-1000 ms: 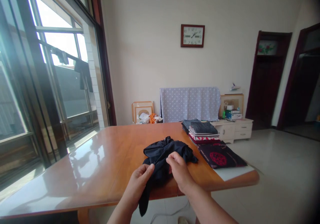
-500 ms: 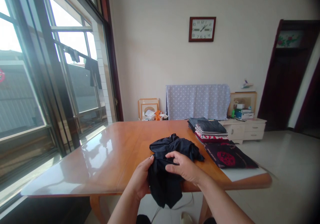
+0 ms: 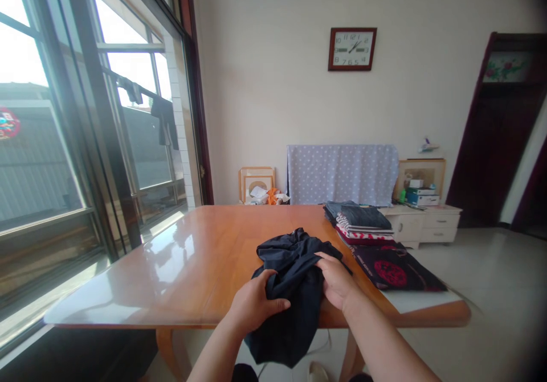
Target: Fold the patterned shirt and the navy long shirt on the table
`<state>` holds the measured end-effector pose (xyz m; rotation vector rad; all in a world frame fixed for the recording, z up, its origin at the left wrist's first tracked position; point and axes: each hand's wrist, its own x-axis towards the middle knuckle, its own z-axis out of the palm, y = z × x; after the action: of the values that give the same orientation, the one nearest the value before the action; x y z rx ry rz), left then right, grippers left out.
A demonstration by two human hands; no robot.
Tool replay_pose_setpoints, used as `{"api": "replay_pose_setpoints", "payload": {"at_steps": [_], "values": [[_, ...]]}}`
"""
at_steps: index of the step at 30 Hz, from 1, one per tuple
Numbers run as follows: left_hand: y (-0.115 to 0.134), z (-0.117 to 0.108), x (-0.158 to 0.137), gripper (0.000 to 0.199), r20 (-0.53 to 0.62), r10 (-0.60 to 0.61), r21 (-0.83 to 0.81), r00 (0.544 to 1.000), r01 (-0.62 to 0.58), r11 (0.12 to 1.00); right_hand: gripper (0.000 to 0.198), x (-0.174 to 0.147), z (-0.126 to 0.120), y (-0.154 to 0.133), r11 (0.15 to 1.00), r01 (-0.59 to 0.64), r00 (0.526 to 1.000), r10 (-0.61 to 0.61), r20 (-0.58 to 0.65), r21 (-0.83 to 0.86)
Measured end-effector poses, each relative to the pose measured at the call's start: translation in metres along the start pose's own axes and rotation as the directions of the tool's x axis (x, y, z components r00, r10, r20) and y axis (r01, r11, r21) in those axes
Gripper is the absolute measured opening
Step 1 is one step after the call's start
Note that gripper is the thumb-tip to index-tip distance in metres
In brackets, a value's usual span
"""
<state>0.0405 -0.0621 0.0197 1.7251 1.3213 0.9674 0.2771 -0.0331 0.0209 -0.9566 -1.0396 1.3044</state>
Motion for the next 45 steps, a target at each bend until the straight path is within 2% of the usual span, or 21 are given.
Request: {"api": "replay_pose_setpoints", "payload": {"at_steps": [2,3,5,7,9,11,12,15,17,21,24,26,28,30,33,35,36,38,40,42,45], "values": [[-0.001,0.003,0.007,0.029,-0.034,0.002,0.107,0.999,0.002,0.994,0.023,-0.005,0.004,-0.012,0.992,-0.053,0.996,0.044,0.077,0.116],[0.000,0.005,0.010,0.020,-0.047,-0.007,0.038,0.999,0.009,0.999,0.023,-0.008,0.005,-0.018,0.989,-0.088,0.992,0.075,0.105,0.123],[0.002,0.006,0.015,0.022,-0.039,-0.058,-0.297,0.998,0.044,0.954,0.030,-0.015,0.004,-0.029,0.987,-0.148,0.975,0.134,0.176,0.067],[0.005,0.006,0.019,0.028,0.025,-0.149,-0.618,0.989,0.133,0.775,0.045,-0.020,0.002,-0.036,0.987,-0.148,0.948,0.160,0.276,-0.064],[0.009,0.005,0.021,0.032,0.137,-0.259,-0.761,0.956,0.269,0.591,0.065,-0.021,-0.001,-0.036,0.963,-0.045,0.930,0.138,0.341,-0.265],[0.013,0.004,0.022,0.034,0.278,-0.335,-0.790,0.900,0.412,0.453,0.082,-0.017,-0.003,-0.028,0.861,0.108,0.936,0.080,0.342,-0.497],[0.015,0.003,0.022,0.035,0.353,-0.338,-0.788,0.872,0.472,0.396,0.081,-0.014,-0.003,-0.023,0.780,0.163,0.944,0.053,0.325,-0.603],[0.021,-0.002,0.019,0.045,0.533,-0.258,-0.746,0.805,0.592,0.306,0.037,-0.004,-0.002,-0.007,0.594,0.193,0.973,-0.014,0.230,-0.781],[0.023,-0.005,0.015,0.050,0.553,-0.207,-0.730,0.807,0.590,0.345,0.014,0.001,0.000,-0.003,0.641,0.179,0.983,-0.083,0.165,-0.746],[0.015,-0.006,0.009,0.056,0.351,-0.041,-0.697,0.935,0.291,0.656,0.022,0.004,0.004,-0.011,0.952,0.087,0.993,-0.060,0.100,-0.293],[0.003,0.001,0.017,0.054,0.194,-0.015,-0.453,0.981,0.103,0.886,0.021,0.004,0.009,-0.018,0.998,-0.061,0.993,0.060,0.104,0.011],[-0.004,0.006,0.026,0.033,0.069,-0.027,-0.341,0.997,0.049,0.939,0.017,0.003,0.010,-0.022,0.985,-0.156,0.982,0.146,0.119,0.080],[-0.008,0.009,0.035,0.015,-0.017,-0.049,-0.385,0.999,0.038,0.922,0.019,-0.001,0.010,-0.025,0.976,-0.199,0.972,0.185,0.147,0.085],[-0.008,0.010,0.040,0.014,-0.026,-0.112,-0.544,0.993,0.080,0.835,0.035,-0.005,0.008,-0.027,0.986,-0.164,0.966,0.155,0.206,0.026],[-0.005,0.009,0.043,0.022,0.098,-0.254,-0.761,0.962,0.237,0.603,0.071,-0.008,0.002,-0.024,0.965,-0.002,0.951,0.083,0.298,-0.261],[-0.002,0.008,0.042,0.028,0.240,-0.310,-0.812,0.920,0.365,0.456,0.089,-0.005,-0.001,-0.015,0.841,0.136,0.953,0.033,0.300,-0.524],[-0.001,0.008,0.042,0.031,0.312,-0.311,-0.812,0.898,0.422,0.403,0.084,-0.002,-0.002,-0.009,0.750,0.179,0.959,0.011,0.283,-0.636],[0.001,0.006,0.040,0.039,0.431,-0.275,-0.788,0.859,0.507,0.349,0.049,0.005,-0.003,0.002,0.587,0.191,0.975,-0.022,0.220,-0.787],[0.003,0.004,0.036,0.043,0.482,-0.242,-0.762,0.842,0.539,0.359,0.017,0.011,-0.003,0.009,0.535,0.155,0.988,-0.062,0.144,-0.831],[0.007,0.001,0.031,0.043,0.449,-0.213,-0.754,0.868,0.496,0.431,0.016,0.016,-0.002,0.009,0.672,0.121,0.993,-0.090,0.081,-0.731],[0.010,-0.004,0.023,0.049,0.303,-0.060,-0.735,0.951,0.273,0.620,0.023,0.017,0.001,-0.001,0.958,-0.007,0.999,0.022,0.048,-0.288]]}}
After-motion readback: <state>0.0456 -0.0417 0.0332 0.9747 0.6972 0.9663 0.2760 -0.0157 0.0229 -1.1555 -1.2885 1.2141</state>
